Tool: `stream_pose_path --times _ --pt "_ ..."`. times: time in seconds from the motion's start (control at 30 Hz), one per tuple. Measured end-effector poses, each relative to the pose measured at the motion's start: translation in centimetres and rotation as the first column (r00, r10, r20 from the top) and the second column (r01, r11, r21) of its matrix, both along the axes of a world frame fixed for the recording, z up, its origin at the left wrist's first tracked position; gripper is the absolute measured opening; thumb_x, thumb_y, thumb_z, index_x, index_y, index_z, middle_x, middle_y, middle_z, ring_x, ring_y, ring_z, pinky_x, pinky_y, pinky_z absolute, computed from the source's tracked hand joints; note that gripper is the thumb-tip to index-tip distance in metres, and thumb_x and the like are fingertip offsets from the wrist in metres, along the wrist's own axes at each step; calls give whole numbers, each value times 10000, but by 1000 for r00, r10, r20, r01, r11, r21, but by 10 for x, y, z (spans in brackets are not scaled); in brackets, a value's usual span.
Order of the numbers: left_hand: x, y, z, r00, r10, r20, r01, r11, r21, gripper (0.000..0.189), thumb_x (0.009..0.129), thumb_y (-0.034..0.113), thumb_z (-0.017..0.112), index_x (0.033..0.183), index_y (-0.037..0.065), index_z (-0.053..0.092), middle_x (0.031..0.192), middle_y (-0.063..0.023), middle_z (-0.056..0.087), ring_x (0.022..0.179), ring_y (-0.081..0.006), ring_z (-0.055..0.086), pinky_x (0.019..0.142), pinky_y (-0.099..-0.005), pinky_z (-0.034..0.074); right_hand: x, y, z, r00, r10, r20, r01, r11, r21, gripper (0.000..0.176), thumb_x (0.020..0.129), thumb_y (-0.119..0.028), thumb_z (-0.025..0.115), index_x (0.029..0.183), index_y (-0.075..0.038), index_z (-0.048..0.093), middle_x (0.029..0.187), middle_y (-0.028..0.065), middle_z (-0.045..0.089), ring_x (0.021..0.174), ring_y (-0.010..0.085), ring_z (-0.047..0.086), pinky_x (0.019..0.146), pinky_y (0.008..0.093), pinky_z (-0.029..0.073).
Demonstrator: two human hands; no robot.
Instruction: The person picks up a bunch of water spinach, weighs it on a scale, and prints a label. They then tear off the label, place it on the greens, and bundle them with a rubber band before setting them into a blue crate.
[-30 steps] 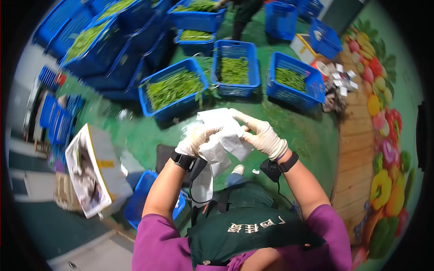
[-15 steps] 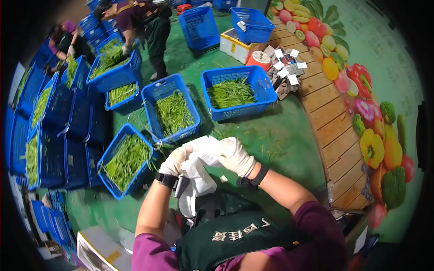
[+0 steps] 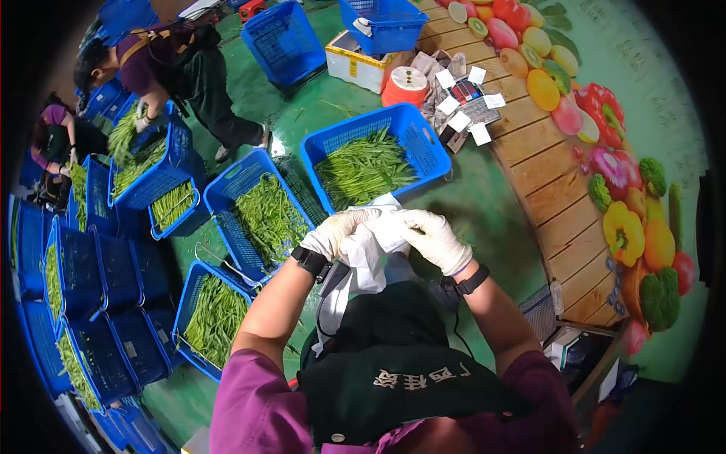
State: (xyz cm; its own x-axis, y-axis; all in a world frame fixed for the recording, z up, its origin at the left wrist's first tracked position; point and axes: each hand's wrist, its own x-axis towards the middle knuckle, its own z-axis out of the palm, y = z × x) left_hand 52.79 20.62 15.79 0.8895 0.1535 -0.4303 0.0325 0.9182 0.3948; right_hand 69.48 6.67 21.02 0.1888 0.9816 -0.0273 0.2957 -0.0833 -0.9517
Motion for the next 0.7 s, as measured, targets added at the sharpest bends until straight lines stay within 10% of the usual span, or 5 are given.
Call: stream_pose_path --times 0.33,0.53,0.57,0.6,0.7 --pt "166 94 -60 933 -36 -357 -144 874 -463 45 835 73 619 813 54 585 553 -7 495 403 -162 451 388 -322 436 166 99 -9 827 -65 559 -149 933 328 325 747 -60 584 1063 -70 660 779 119 616 681 332 565 632 428 464" --pt "192 102 -77 974 -9 -224 -93 892 -442 268 859 179 566 1057 3 604 968 -130 660 850 -284 639 830 -443 511 213 121 -62 956 46 289 -115 967 226 287 763 -52 567 1023 -60 686 905 124 652 769 330 610 696 415 492" --pt "189 106 -98 914 24 -404 -183 914 -361 280 860 171 565 1076 -4 598 985 -126 661 854 -269 642 819 -425 519 212 134 -45 980 77 184 -123 960 253 244 770 -36 573 975 -45 704 938 144 656 833 310 632 750 390 502" --pt "180 105 -159 983 49 -180 -127 881 -456 271 867 157 557 1076 -9 598 947 -128 667 836 -264 646 807 -420 527 210 146 -25 991 102 81 -119 962 245 213 771 -19 581 938 -32 713 961 143 660 860 293 643 775 381 507" --pt "196 110 -87 934 140 -327 -332 676 -658 276 953 214 434 1087 4 551 977 -166 605 762 -279 560 725 -426 503 214 151 -61 969 10 247 -109 914 390 234 732 -5 604 919 -63 732 1195 210 582 1141 339 539 968 403 421"
